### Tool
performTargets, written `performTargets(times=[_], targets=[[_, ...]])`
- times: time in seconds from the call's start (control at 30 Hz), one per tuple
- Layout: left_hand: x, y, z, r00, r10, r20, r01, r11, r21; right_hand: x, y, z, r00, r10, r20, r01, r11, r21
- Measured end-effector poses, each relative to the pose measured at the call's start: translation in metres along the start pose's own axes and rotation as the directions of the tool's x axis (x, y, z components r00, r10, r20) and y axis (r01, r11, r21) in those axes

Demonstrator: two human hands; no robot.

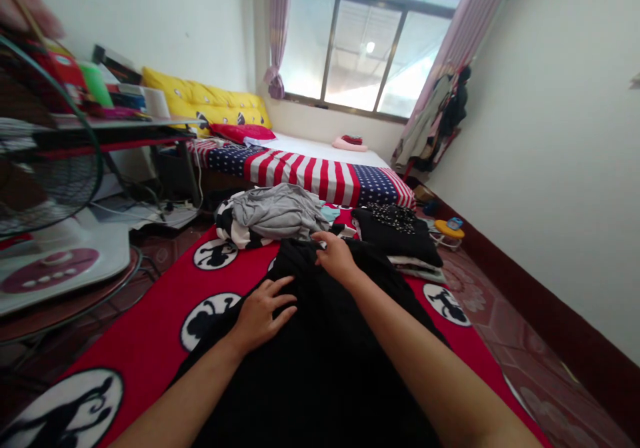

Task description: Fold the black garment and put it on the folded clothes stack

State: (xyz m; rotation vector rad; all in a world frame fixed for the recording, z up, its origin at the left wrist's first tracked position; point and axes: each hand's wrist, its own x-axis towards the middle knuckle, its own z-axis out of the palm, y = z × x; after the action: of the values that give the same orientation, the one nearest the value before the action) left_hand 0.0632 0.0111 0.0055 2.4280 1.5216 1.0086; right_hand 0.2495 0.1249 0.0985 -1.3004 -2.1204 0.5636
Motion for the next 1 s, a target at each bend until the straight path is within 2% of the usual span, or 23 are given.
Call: performTargets(times=[0.07, 0.13, 0.2, 0.27, 0.33, 0.37, 0.43, 0.47, 0.5, 0.53, 0.57, 0.7, 0.77, 0.83, 0.9, 1.0], targets=[[0.0, 0.0, -0.001, 0.999, 0.028, 0.042, -0.029, 1.0, 0.006, 0.026, -0.004, 0.026, 0.995, -0.095, 0.013, 0.096, 0.985, -0.146], [-0.001, -0.001, 0.0, 0.998, 0.041, 0.055, -0.041, 0.999, 0.002, 0.043, -0.009, 0.042, 0.975, -0.161, 0.154, 0.196, 0.949, -0.248], [-0.001, -0.002, 0.001, 0.999, 0.029, 0.016, -0.029, 0.999, -0.02, 0.053, -0.013, 0.045, 0.924, -0.183, 0.335, 0.276, 0.926, -0.258], [-0.002, -0.004, 0.002, 0.995, -0.042, -0.091, 0.036, 0.997, -0.062, 0.062, -0.014, 0.034, 0.874, -0.192, 0.445, 0.316, 0.922, -0.222], [-0.002, -0.006, 0.002, 0.958, -0.157, -0.238, 0.138, 0.986, -0.095, 0.068, -0.01, 0.013, 0.882, -0.213, 0.42, 0.316, 0.929, -0.192], [-0.001, -0.007, 0.001, 0.931, -0.204, -0.303, 0.183, 0.978, -0.097, 0.07, -0.005, 0.001, 0.909, -0.222, 0.352, 0.301, 0.935, -0.189], [0.001, -0.01, 0.001, 0.895, -0.249, -0.371, 0.243, 0.968, -0.062, 0.07, 0.011, -0.019, 0.976, -0.205, 0.076, 0.216, 0.959, -0.182], [0.002, -0.011, 0.0, 0.894, -0.255, -0.368, 0.26, 0.965, -0.036, 0.066, 0.02, -0.026, 0.982, -0.168, -0.088, 0.152, 0.974, -0.168], [0.003, -0.012, 0.001, 0.902, -0.26, -0.344, 0.273, 0.962, -0.01, 0.059, 0.029, -0.029, 0.968, -0.121, -0.219, 0.089, 0.985, -0.15], [0.004, -0.013, 0.001, 0.914, -0.266, -0.307, 0.283, 0.959, 0.012, 0.049, 0.039, -0.028, 0.949, -0.072, -0.306, 0.033, 0.991, -0.13], [0.004, -0.013, 0.002, 0.924, -0.271, -0.271, 0.289, 0.957, 0.029, 0.038, 0.046, -0.026, 0.938, -0.029, -0.346, -0.012, 0.993, -0.115], [0.004, -0.012, 0.003, 0.941, -0.271, -0.203, 0.29, 0.955, 0.07, -0.022, 0.058, -0.002, 0.969, 0.066, -0.238, -0.095, 0.989, -0.11], [0.004, -0.012, 0.001, 0.941, -0.282, -0.187, 0.304, 0.948, 0.098, -0.05, 0.052, 0.008, 0.98, 0.169, -0.101, -0.183, 0.971, -0.156], [0.002, -0.013, -0.007, 0.934, -0.326, -0.149, 0.346, 0.928, 0.14, -0.072, 0.042, 0.014, 0.955, 0.296, 0.027, -0.278, 0.921, -0.272], [-0.004, -0.017, -0.021, 0.912, -0.401, -0.08, 0.409, 0.892, 0.194, -0.087, 0.033, 0.015, 0.923, 0.373, 0.095, -0.312, 0.87, -0.382], [-0.026, -0.028, -0.051, 0.844, -0.533, 0.067, 0.503, 0.827, 0.25, -0.098, 0.025, 0.013, 0.903, 0.396, 0.169, -0.311, 0.871, -0.38]])
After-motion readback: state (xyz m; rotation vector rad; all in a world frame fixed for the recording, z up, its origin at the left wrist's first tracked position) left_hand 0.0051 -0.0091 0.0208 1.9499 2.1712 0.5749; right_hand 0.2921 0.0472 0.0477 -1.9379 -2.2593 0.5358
